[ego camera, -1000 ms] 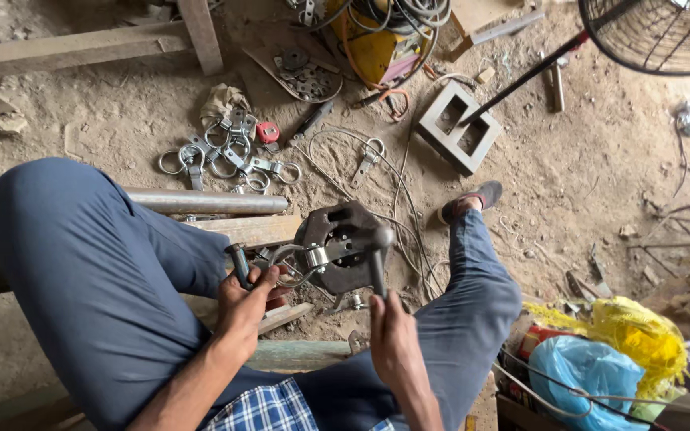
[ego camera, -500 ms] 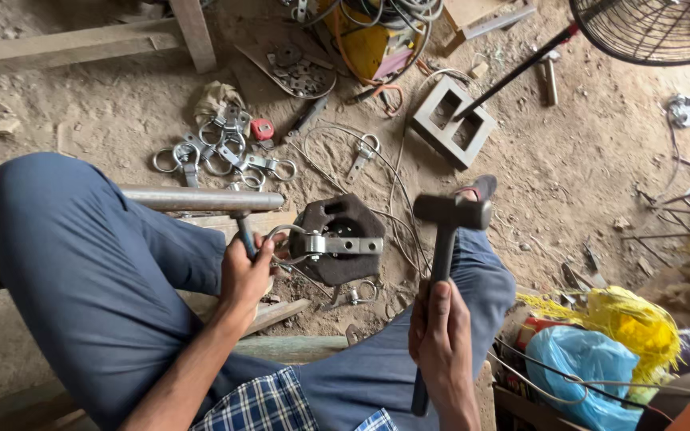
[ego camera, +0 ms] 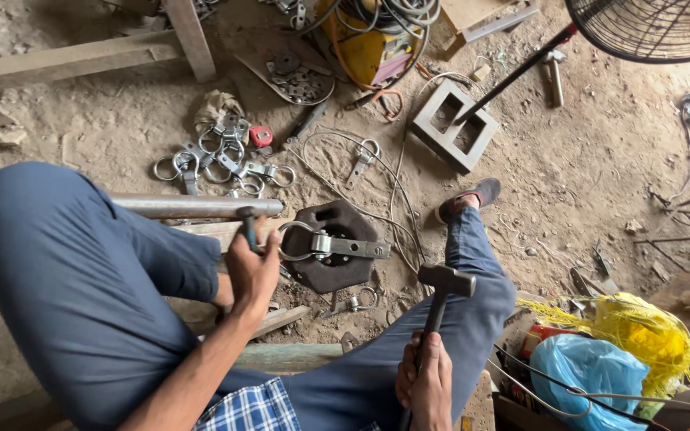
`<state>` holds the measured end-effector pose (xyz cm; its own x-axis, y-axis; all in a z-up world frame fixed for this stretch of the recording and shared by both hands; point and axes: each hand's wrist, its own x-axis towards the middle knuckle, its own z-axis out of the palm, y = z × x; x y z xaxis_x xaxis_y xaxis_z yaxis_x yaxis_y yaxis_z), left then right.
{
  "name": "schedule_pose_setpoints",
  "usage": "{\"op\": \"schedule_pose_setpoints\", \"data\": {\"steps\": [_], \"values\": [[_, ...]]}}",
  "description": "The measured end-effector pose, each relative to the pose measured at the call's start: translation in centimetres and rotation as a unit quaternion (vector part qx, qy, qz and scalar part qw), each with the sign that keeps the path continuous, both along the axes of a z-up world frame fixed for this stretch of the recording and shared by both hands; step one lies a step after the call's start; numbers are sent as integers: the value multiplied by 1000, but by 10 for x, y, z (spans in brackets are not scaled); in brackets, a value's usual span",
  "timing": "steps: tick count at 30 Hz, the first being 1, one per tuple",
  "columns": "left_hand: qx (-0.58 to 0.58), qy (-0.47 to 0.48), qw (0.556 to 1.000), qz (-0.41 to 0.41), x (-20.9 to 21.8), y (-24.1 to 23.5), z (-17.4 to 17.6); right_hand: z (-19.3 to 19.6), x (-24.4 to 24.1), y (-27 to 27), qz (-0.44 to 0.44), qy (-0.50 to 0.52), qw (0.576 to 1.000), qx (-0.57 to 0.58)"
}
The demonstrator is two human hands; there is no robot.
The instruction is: The person assembles metal components using a hammer and a jig to secure parts, repeatedly striking the metal to align or fasten pieces.
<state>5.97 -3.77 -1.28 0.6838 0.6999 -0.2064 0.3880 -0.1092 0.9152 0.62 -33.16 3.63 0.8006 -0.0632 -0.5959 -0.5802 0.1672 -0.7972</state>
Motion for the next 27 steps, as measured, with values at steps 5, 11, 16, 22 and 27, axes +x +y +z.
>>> {"op": "schedule_pose_setpoints", "data": {"steps": [5,11,16,22,27], "values": [[118,-201,966,-108,-6,-4,24,0,-2,1,-29,-15,999,31],[-78,-153,953,-250,19,-33,41,12,2,10,-27,-5,999,25],[-69,-184,946,-259,26,-52,41,19,1,13,-33,20,999,1],[-18,-138,956,-258,26,-59,42,21,3,14,-38,27,999,13],[22,-151,953,-263,25,-59,45,22,2,15,-35,33,999,10]]}}
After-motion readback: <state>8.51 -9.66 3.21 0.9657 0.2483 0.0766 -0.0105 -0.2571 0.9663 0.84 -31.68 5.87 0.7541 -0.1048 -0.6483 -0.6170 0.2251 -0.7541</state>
